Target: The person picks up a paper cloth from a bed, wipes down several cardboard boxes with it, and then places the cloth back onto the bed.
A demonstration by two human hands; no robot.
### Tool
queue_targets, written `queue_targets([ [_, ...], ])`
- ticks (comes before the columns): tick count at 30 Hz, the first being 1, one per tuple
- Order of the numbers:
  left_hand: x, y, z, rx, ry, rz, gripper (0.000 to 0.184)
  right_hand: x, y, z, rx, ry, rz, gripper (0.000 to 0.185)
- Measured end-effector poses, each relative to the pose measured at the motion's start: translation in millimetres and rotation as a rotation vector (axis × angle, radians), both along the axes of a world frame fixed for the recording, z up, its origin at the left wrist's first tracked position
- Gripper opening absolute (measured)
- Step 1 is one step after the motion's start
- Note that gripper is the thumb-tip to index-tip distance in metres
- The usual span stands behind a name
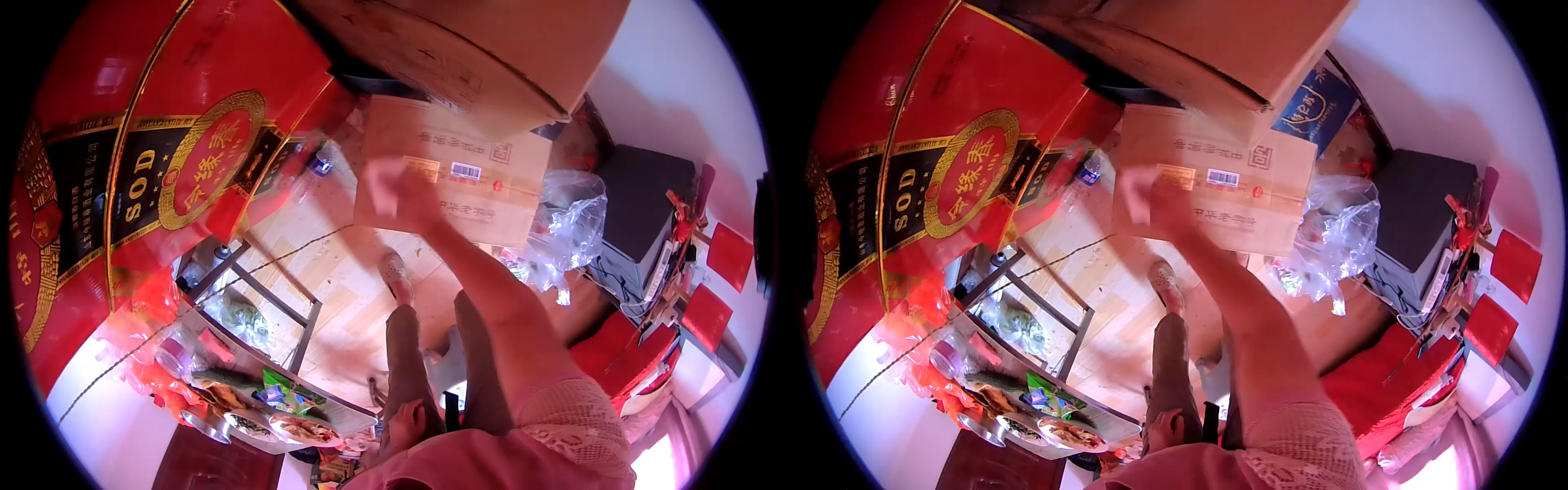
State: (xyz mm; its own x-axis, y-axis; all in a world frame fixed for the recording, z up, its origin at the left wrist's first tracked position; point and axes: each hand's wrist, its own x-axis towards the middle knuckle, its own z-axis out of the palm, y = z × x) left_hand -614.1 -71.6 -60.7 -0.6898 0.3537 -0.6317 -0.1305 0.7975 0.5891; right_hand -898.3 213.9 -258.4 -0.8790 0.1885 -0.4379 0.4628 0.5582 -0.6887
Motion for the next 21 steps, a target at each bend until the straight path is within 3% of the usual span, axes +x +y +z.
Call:
queue_targets([
  [1, 0.2, -0.9, -1.1, -0.005, -0.013, -0.005, 0.017, 52.1, -28.8, -34.2, 0.156, 0.164, 0.207, 0.027],
  [3, 1.1, -0.8, -1.0, -0.024, -0.036, -0.003, 0.017, 114.7, -25.9, -36.7, -0.076, 0.169, 0.367, 0.024],
  [5, -0.8, 2.2, 2.9, -0.033, -0.056, 0.0, 0.014, 158.5, 17.3, -46.7, -0.278, 0.169, -0.068, 0.022],
  [6, -2.1, 3.8, 3.1, -0.044, -0.066, 0.005, 0.014, 175.0, 53.5, -60.8, -0.247, 0.392, -0.559, 0.016],
  [7, -2.4, 4.6, 5.9, -0.059, -0.075, 0.017, 0.013, 222.5, 84.8, -126.9, -0.64, 0.319, -0.955, 0.018],
  [10, 5.3, 6.2, 5.5, -0.07, -0.141, 0.067, 0.015, 246.5, 94.7, -7.6, 0.295, 0.017, -0.242, 0.03],
  [11, 4.7, 8.9, 4.6, -0.056, -0.134, 0.07, 0.016, 252.9, 88.5, 11.8, 0.144, -0.301, -0.023, 0.031],
  [12, 2.0, 10.9, 5.3, -0.042, -0.128, 0.073, 0.017, 269.8, 83.1, 12.3, 0.157, -0.325, 0.37, 0.03],
  [14, -2.6, 12.9, 11.3, -0.023, -0.182, 0.107, 0.021, 278.0, 72.3, 29.3, 0.089, -0.5, 0.611, 0.038],
  [17, -1.3, 15.5, 27.3, 0.011, -0.1, 0.199, 0.022, 243.4, 60.0, 94.5, 0.126, -0.009, 0.218, 0.028],
  [19, 7.0, 16.7, 38.9, -0.01, -0.138, 0.29, 0.024, 211.6, 69.1, 129.2, 0.022, -0.02, 0.08, 0.032],
  [21, 13.0, 16.5, 58.7, -0.067, -0.128, 0.377, 0.025, 184.6, 81.5, 159.9, -0.279, -0.105, -0.088, 0.033],
])
